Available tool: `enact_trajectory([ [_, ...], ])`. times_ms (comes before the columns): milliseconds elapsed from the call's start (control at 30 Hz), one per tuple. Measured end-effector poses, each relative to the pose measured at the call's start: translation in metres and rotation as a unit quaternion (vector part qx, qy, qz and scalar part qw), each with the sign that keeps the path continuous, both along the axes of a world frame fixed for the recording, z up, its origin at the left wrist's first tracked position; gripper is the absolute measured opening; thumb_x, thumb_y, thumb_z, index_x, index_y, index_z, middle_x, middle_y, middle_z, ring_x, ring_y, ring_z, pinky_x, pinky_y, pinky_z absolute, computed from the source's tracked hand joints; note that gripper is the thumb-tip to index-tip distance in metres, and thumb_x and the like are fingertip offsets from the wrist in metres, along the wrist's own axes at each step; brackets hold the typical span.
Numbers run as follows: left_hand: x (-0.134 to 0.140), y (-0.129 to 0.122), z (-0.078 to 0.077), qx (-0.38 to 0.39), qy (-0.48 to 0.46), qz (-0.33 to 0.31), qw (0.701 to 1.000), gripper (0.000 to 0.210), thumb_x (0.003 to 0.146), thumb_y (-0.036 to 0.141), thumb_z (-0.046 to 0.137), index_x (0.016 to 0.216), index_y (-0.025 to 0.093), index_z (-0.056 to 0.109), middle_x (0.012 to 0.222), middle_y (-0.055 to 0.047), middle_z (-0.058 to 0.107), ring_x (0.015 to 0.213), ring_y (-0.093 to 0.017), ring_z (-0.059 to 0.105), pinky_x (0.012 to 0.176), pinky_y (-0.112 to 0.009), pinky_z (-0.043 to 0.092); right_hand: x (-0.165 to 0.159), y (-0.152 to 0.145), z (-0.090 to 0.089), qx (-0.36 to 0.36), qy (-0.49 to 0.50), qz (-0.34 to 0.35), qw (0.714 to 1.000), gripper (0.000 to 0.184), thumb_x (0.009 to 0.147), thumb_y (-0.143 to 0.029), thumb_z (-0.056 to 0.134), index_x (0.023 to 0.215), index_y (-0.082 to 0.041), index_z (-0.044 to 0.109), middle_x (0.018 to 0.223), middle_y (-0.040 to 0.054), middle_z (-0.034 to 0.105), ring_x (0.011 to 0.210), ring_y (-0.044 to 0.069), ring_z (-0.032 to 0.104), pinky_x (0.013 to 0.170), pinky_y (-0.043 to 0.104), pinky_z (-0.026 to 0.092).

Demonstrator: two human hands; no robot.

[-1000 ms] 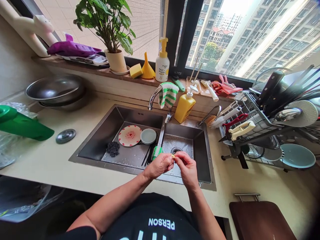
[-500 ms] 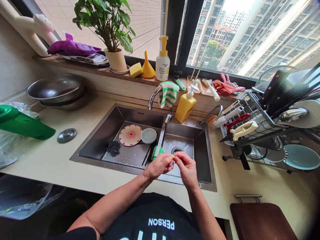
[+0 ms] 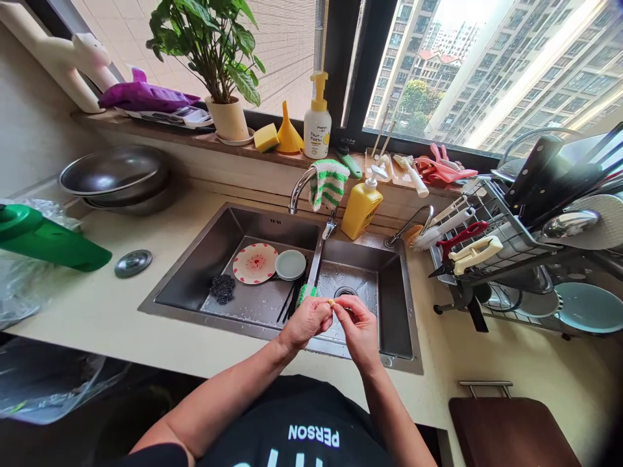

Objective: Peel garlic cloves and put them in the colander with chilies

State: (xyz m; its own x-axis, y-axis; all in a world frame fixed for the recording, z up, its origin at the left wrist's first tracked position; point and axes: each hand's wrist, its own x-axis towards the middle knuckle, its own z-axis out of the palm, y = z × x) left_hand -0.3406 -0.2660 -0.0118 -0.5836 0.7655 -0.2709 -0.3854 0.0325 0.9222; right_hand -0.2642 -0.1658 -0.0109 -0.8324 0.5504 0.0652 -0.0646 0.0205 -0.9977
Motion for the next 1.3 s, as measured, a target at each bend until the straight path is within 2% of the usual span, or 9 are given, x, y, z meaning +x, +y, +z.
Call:
enact_trajectory([
  [100,-0.003,-0.003,0.002,0.013,-0.012,-0.026,1.0,0.027,0.071,0.031,0.045,0.049,0.017,0.04,0.043,0.002,0.044,0.034,-0.003,0.022,0.036,-0.02,0.011,0.001,0.002,-0.001,-0.141,-0.014,0.04,0.989,0.015,0.075,-0.032,0.07,0.082,-0.019,0.069,0.077,0.0021,0.064,0.071,0.014,0.057,0.068,0.027,0.047],
  [200,-0.006,-0.005,0.002,0.023,-0.022,-0.069,0.997,0.022,0.072,0.028,0.045,0.054,0.015,0.045,0.048,0.001,0.048,0.036,-0.003,0.022,0.037,-0.02,0.011,0.002,0.007,-0.004,-0.311,-0.027,0.054,0.949,0.024,0.07,-0.035,0.074,0.086,-0.019,0.067,0.078,0.0011,0.065,0.066,0.012,0.057,0.06,0.024,0.047],
  [267,-0.007,-0.005,0.002,0.022,-0.03,-0.089,0.995,0.017,0.073,0.027,0.044,0.062,0.014,0.048,0.052,0.001,0.049,0.037,-0.003,0.022,0.037,-0.019,0.012,0.004,0.01,-0.005,-0.375,-0.039,0.055,0.924,0.028,0.067,-0.034,0.077,0.088,-0.02,0.066,0.079,0.0007,0.064,0.063,0.011,0.057,0.056,0.022,0.047],
  [333,-0.007,-0.005,0.002,0.014,-0.021,-0.095,0.995,0.015,0.074,0.026,0.044,0.066,0.015,0.047,0.054,0.002,0.048,0.039,-0.003,0.024,0.038,-0.018,0.014,0.005,0.013,-0.004,-0.399,-0.047,0.065,0.914,0.028,0.067,-0.033,0.077,0.088,-0.02,0.065,0.074,-0.0003,0.063,0.058,0.009,0.056,0.05,0.019,0.044],
  [467,-0.005,-0.005,0.007,0.008,0.014,-0.114,0.993,0.022,0.079,0.033,0.044,0.066,0.016,0.041,0.056,0.004,0.043,0.042,-0.004,0.027,0.039,-0.017,0.018,0.008,0.014,0.0,-0.371,-0.04,0.068,0.925,0.027,0.066,-0.031,0.078,0.087,-0.019,0.067,0.07,-0.0001,0.062,0.053,0.007,0.052,0.045,0.017,0.039],
  [733,-0.005,-0.005,0.011,0.029,0.045,-0.168,0.984,0.038,0.087,0.047,0.041,0.076,0.012,0.052,0.057,0.004,0.041,0.043,-0.005,0.026,0.04,-0.019,0.019,0.011,0.012,0.004,-0.155,-0.032,0.068,0.985,0.02,0.078,-0.035,0.067,0.081,-0.015,0.069,0.057,-0.0006,0.058,0.05,0.009,0.05,0.049,0.021,0.042],
  [867,-0.005,-0.005,0.004,0.024,0.046,-0.157,0.986,0.043,0.088,0.049,0.039,0.066,0.013,0.049,0.053,0.004,0.04,0.043,-0.005,0.026,0.041,-0.02,0.019,0.013,0.009,0.01,-0.078,-0.039,0.057,0.995,0.021,0.078,-0.036,0.065,0.078,-0.015,0.069,0.061,-0.0001,0.057,0.051,0.01,0.051,0.048,0.022,0.043],
  [1100,-0.002,-0.006,-0.004,0.057,0.074,-0.145,0.985,0.046,0.087,0.052,0.037,0.068,0.012,0.052,0.054,0.003,0.039,0.047,-0.007,0.029,0.045,-0.022,0.022,0.01,0.001,0.012,-0.11,-0.059,0.035,0.992,0.027,0.075,-0.041,0.066,0.076,-0.014,0.068,0.055,0.0006,0.059,0.047,0.011,0.051,0.046,0.024,0.044],
  [1300,0.0,-0.007,0.0,0.05,0.067,-0.136,0.987,0.042,0.087,0.047,0.038,0.068,0.013,0.051,0.056,0.002,0.04,0.049,-0.008,0.03,0.047,-0.022,0.023,0.007,0.001,0.01,-0.143,-0.058,0.044,0.987,0.027,0.075,-0.041,0.067,0.075,-0.014,0.068,0.054,0.0004,0.06,0.046,0.01,0.05,0.045,0.023,0.043],
])
